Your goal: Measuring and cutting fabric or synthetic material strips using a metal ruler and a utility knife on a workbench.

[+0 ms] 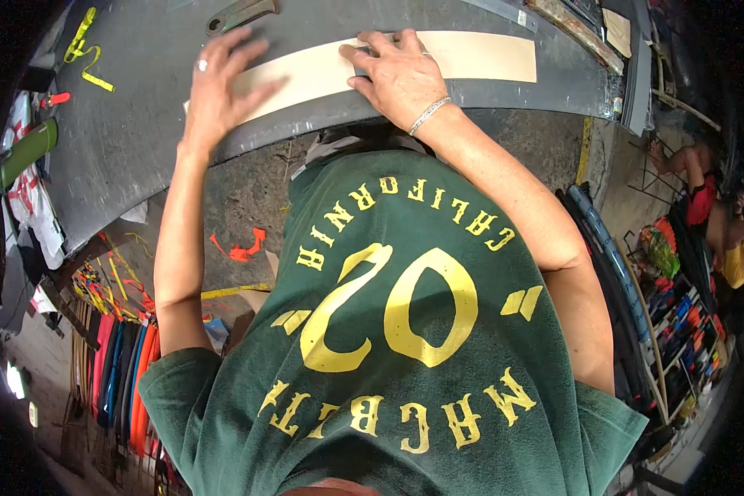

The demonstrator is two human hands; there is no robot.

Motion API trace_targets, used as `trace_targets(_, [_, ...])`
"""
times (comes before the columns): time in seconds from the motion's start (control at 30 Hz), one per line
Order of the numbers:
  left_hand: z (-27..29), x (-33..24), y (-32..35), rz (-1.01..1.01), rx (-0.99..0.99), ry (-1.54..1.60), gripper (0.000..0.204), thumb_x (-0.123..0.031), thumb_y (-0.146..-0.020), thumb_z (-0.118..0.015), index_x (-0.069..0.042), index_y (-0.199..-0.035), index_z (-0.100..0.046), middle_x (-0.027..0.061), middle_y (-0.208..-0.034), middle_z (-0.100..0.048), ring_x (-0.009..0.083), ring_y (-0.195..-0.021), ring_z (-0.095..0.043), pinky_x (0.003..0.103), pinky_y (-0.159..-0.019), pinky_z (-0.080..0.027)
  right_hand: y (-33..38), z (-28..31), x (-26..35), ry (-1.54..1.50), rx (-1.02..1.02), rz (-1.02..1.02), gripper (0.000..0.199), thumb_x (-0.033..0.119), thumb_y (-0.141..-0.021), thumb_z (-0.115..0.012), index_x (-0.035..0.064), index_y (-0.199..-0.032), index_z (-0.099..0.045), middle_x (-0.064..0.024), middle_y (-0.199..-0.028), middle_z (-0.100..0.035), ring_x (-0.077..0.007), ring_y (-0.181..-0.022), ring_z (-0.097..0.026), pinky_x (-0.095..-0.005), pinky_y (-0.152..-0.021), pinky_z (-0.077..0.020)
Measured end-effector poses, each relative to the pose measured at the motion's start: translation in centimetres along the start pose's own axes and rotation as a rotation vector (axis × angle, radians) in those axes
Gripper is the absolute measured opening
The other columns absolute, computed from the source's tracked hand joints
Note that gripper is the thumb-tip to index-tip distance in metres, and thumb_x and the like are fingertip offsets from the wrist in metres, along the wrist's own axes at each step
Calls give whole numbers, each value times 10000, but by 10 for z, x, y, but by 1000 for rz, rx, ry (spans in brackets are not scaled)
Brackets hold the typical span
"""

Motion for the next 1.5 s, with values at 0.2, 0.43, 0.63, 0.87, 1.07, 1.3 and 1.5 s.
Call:
trace_targets(0.2, [2, 36, -68, 220, 101, -213, 770, -344, -852, -794, -24, -1483, -489, 255, -1476, -509, 444, -1399, -445, 493, -1179, -368, 5, 1, -11, 21, 30, -27, 439, 369, -937, -704, 293, -1365, -646, 38, -1394, -594, -307, -1157, -562, -415, -943, -581])
trace_targets(0.43, [-6, 17, -68, 215, 199, -10, 614, -308, -856, -804, -38, -1365, -594, 201, -1346, -597, 410, -1292, -524, 491, -1089, -435, 5, 3, -13, 35, 47, -27, 452, 381, -939, -699, 297, -1379, -637, 38, -1415, -582, -309, -1168, -556, -423, -948, -578])
trace_targets(0.63, [-2, -65, -9, 52, 136, 147, 497, -271, -859, -797, -41, -1279, -667, 141, -1201, -663, 366, -1153, -597, 461, -987, -506, 9, 9, -11, -6, 74, -43, 456, 379, -938, -701, 295, -1382, -640, 24, -1415, -583, -316, -1170, -553, -427, -960, -570])
trace_targets(0.87, [-1, -31, 30, 184, 122, 87, 486, -232, -825, -824, -41, -1248, -682, 135, -1185, -659, 367, -1107, -599, 466, -975, -504, 14, 12, -11, 23, 41, -32, 448, 380, -941, -701, 297, -1378, -645, 26, -1411, -585, -313, -1199, -547, -419, -964, -571])
trace_targets(1.07, [18, 0, 61, 278, 131, 50, 484, -239, -827, -826, -68, -1259, -690, 129, -1197, -660, 364, -1109, -608, 466, -958, -507, 17, 14, -13, 44, 31, -19, 449, 381, -945, -697, 306, -1384, -638, 35, -1412, -583, -306, -1206, -546, -415, -967, -572])
trace_targets(1.3, [36, 10, 75, 323, 188, -78, 541, -285, -801, -846, -37, -1254, -683, 127, -1206, -657, 357, -1139, -599, 476, -976, -497, 20, 17, -19, 42, 42, -29, 469, 387, -937, -706, 312, -1394, -630, 37, -1419, -580, -303, -1211, -548, -415, -975, -566])
trace_targets(1.5, [-18, -84, 13, 153, 90, 199, 509, -314, -901, -768, -41, -1298, -602, 155, -1290, -638, 363, -1190, -620, 488, -994, -505, 27, 18, -34, 33, 42, -25, 473, 387, -936, -707, 313, -1396, -626, 25, -1413, -587, -317, -1182, -560, -418, -971, -566])
Point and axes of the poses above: each hand's wrist, its own y-axis away from the middle knuckle, its own z-axis out of the back of the hand, x = y × z, the point moved 9 cm from there along -y, towards the middle knuckle
